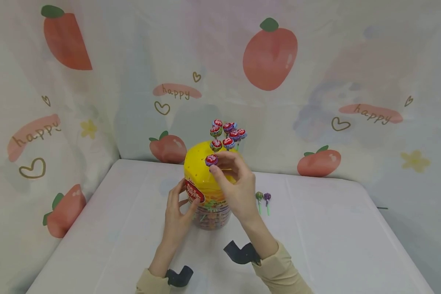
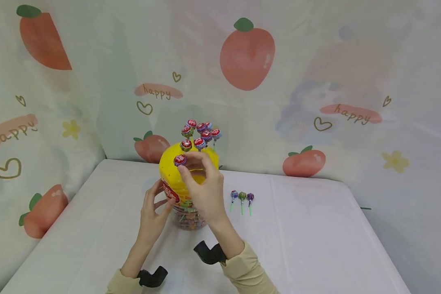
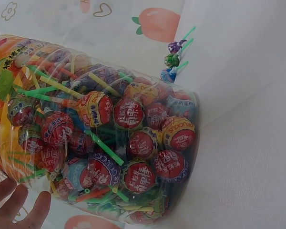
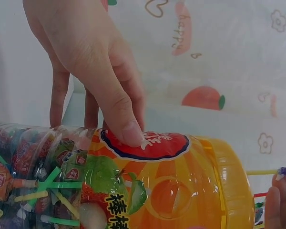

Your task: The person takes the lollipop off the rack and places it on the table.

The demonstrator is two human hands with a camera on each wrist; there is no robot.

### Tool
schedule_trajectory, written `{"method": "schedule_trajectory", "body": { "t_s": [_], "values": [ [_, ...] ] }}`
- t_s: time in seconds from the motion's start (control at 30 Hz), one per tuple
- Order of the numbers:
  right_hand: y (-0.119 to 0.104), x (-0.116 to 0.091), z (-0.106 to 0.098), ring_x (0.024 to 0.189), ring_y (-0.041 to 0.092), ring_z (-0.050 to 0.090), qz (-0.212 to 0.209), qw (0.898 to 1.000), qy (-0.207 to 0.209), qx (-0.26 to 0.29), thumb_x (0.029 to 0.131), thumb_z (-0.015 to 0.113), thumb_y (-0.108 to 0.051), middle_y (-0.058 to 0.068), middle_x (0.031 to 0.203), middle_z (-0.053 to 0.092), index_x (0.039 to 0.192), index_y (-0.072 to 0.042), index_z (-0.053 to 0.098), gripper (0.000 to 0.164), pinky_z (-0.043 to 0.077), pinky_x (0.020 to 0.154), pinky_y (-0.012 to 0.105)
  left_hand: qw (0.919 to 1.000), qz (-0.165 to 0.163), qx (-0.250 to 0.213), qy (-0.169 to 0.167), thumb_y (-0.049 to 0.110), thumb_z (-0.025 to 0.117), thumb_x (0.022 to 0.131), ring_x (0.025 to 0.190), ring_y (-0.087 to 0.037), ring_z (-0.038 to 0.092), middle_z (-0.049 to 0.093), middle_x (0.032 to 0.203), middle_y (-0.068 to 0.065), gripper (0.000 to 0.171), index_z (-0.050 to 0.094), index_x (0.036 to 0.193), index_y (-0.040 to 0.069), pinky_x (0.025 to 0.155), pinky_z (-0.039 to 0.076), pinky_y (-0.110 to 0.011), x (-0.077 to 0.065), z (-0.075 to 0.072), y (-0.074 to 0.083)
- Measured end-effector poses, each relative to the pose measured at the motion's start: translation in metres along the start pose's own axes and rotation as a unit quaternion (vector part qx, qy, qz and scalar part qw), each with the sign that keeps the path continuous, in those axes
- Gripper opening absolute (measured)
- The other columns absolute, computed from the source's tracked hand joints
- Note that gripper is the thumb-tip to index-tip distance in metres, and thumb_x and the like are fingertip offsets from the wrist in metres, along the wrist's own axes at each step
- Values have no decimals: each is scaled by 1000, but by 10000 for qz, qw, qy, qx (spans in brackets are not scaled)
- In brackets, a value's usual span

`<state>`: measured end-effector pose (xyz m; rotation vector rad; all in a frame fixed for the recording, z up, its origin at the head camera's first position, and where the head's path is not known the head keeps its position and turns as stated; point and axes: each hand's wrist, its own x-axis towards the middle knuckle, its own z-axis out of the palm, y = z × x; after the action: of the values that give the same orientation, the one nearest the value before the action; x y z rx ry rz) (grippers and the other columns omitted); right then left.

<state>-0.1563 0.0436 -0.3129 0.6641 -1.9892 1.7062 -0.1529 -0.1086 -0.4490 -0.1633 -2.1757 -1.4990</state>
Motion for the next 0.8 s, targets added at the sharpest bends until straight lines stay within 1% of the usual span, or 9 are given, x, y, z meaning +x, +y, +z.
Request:
{"method": "schedule_trajectory", "body": {
  "t_s": [0.2,0.4,0.6,0.67,0.8],
  "values": [
    [-1,0,-2,94,8,62,-147,9995,258,95,90,63,-3,16,104,65,117,0,58,28,53,84,20,10000,9,-35,-14,24,70,88,128,-23,46,45,141,-8,70,34,148,19,96,52,-46,0,0,-1],
    [-3,-1,-9,95,9,62,-69,9991,423,-2,90,64,-5,14,105,65,117,-1,59,28,53,84,19,10000,49,-56,-11,24,69,89,129,-23,45,44,143,-7,69,33,148,20,96,52,-46,0,0,-2],
    [3,-4,-18,95,9,61,-97,9982,596,-27,89,64,-3,15,105,64,116,1,59,28,52,82,18,9999,37,-122,-17,24,69,89,129,-22,45,44,143,-6,69,33,148,21,96,52,-48,0,0,-3],
    [6,-6,-21,95,9,61,-65,9979,650,-37,90,64,-4,13,105,64,116,1,59,27,52,82,18,9999,33,-133,-22,25,69,89,129,-22,45,43,142,-6,69,33,148,22,96,52,-48,0,0,-3],
    [13,-10,-28,95,11,61,110,9968,786,-41,90,65,-6,3,104,64,117,-1,60,28,51,82,18,9999,36,-101,-24,24,69,89,130,-22,45,43,142,-6,70,33,148,21,96,52,-47,0,0,-3]
  ]
}}
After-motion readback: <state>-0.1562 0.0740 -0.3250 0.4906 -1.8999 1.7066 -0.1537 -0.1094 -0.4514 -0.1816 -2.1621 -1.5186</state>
